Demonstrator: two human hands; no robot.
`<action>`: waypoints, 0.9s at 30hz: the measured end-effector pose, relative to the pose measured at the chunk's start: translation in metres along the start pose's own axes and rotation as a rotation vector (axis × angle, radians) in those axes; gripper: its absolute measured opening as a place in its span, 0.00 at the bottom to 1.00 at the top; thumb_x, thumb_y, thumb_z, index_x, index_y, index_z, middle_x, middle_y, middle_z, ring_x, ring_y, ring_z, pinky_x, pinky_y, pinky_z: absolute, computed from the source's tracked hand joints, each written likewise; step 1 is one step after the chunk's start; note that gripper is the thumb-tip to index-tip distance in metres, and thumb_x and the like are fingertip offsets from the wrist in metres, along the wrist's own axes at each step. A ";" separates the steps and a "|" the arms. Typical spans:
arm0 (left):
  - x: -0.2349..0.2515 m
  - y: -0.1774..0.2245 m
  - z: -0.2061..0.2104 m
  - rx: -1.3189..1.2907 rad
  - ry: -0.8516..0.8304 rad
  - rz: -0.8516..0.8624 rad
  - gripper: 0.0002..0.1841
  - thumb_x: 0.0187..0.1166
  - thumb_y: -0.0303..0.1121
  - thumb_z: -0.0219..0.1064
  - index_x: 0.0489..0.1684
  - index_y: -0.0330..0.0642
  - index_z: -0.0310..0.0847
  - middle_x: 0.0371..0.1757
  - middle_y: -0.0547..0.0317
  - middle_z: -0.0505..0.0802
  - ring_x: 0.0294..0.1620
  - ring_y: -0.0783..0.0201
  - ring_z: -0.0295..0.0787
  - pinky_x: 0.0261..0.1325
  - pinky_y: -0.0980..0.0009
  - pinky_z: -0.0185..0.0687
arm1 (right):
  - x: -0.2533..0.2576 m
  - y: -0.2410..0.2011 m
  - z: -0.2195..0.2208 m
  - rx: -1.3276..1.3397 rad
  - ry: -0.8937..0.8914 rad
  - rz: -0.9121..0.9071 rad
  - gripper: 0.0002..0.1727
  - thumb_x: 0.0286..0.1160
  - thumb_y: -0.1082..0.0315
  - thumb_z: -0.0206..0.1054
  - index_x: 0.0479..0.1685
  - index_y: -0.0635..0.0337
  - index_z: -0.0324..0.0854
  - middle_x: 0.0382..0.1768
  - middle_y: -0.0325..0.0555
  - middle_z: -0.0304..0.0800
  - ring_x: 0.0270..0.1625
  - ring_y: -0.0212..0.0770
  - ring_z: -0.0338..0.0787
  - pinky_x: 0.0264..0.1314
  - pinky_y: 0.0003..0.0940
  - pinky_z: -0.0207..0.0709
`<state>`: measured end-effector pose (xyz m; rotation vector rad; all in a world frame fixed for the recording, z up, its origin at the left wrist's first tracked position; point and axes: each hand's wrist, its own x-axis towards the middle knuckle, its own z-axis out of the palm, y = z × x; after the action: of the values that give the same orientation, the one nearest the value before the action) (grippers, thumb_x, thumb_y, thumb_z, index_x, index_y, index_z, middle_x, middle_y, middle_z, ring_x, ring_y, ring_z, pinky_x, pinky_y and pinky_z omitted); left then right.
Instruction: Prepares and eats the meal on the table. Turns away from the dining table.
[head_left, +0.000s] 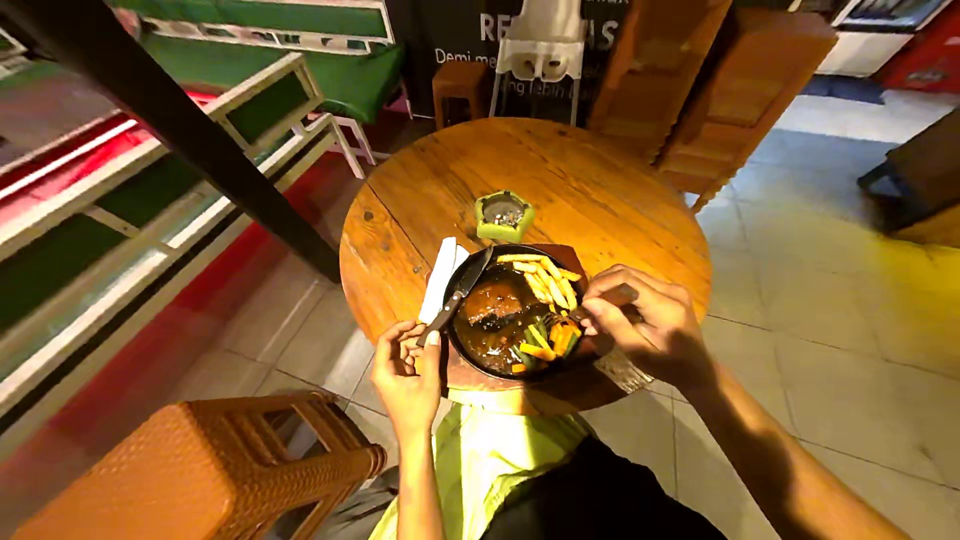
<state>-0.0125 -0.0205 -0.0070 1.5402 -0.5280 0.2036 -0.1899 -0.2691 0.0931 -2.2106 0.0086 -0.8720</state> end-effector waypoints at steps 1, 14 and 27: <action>0.000 0.000 0.001 0.004 0.004 0.003 0.18 0.71 0.28 0.73 0.57 0.30 0.79 0.45 0.53 0.94 0.36 0.67 0.91 0.35 0.74 0.88 | 0.002 -0.001 0.001 -0.005 -0.023 -0.004 0.11 0.86 0.60 0.63 0.45 0.58 0.87 0.42 0.37 0.91 0.35 0.26 0.90 0.34 0.22 0.89; -0.005 -0.005 0.000 0.001 0.017 0.011 0.19 0.70 0.31 0.75 0.57 0.31 0.80 0.45 0.54 0.93 0.36 0.65 0.91 0.36 0.72 0.89 | 0.045 0.007 0.004 0.138 0.033 0.110 0.10 0.88 0.62 0.60 0.47 0.58 0.83 0.28 0.38 0.91 0.22 0.35 0.91 0.24 0.33 0.92; -0.005 -0.004 -0.002 0.011 -0.003 -0.007 0.20 0.71 0.31 0.75 0.59 0.35 0.80 0.44 0.56 0.94 0.37 0.65 0.92 0.38 0.69 0.90 | 0.040 -0.022 -0.011 0.129 -0.045 -0.049 0.08 0.85 0.61 0.64 0.48 0.53 0.86 0.41 0.34 0.91 0.30 0.33 0.93 0.29 0.30 0.94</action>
<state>-0.0145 -0.0175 -0.0131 1.5533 -0.5248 0.1988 -0.1715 -0.2706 0.1360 -2.1171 -0.1204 -0.8253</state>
